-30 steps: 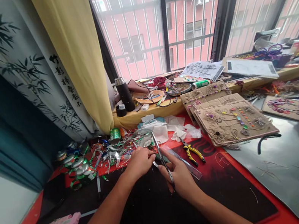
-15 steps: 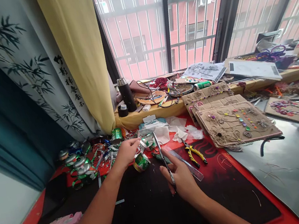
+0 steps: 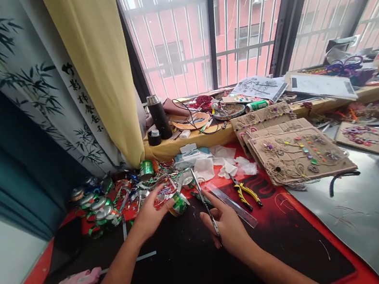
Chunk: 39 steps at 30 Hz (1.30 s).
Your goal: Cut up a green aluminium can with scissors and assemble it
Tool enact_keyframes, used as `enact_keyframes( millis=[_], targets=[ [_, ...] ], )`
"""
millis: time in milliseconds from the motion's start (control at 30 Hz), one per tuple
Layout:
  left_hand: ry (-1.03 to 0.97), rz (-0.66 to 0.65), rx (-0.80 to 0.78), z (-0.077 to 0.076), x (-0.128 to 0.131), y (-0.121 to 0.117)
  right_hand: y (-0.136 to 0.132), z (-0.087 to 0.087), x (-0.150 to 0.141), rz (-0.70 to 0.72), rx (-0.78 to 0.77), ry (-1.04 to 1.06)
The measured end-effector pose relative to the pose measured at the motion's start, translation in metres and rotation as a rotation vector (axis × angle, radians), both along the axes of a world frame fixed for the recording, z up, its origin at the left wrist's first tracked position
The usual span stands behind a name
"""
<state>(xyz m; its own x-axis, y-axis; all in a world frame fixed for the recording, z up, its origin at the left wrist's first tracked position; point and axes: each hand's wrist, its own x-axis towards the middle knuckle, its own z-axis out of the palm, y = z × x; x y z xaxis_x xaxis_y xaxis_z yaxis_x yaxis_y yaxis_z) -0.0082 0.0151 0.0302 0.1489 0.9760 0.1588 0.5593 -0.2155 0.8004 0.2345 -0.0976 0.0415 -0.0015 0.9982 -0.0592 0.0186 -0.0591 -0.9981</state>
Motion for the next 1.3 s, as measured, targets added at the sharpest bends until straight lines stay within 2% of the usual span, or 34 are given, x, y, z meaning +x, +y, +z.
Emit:
enact_keyframes(
  millis=[167,300,467,600,700,867,933,1033,1300],
  targets=[
    [0.257,-0.026,0.174,-0.014,0.001,-0.027,-0.001,-0.002,-0.002,0.030,0.001,-0.019],
    [0.315,-0.060,0.248,-0.024,0.012,-0.037,-0.002,-0.005,-0.005,0.045,-0.004,-0.019],
    [0.294,-0.077,0.243,-0.034,0.025,-0.040,-0.001,-0.012,-0.007,0.044,-0.021,-0.047],
    [0.175,-0.027,0.183,-0.035,0.028,-0.039,-0.002,-0.017,-0.008,0.064,-0.054,-0.063],
    [0.013,0.023,0.087,-0.032,0.025,-0.038,-0.003,-0.017,-0.009,0.082,-0.067,-0.065],
    [-0.464,-0.039,-0.178,-0.025,0.020,-0.035,-0.005,-0.014,-0.010,0.108,-0.074,-0.072],
    [-0.605,-0.069,-0.234,-0.021,0.020,-0.035,-0.005,-0.013,-0.010,0.125,-0.086,-0.050],
    [-0.670,-0.072,-0.185,-0.017,0.021,-0.037,-0.006,-0.012,-0.010,0.135,-0.097,-0.020],
    [-0.637,-0.038,-0.022,-0.017,0.010,-0.034,-0.006,-0.010,-0.008,0.206,-0.135,0.040]
  ],
)
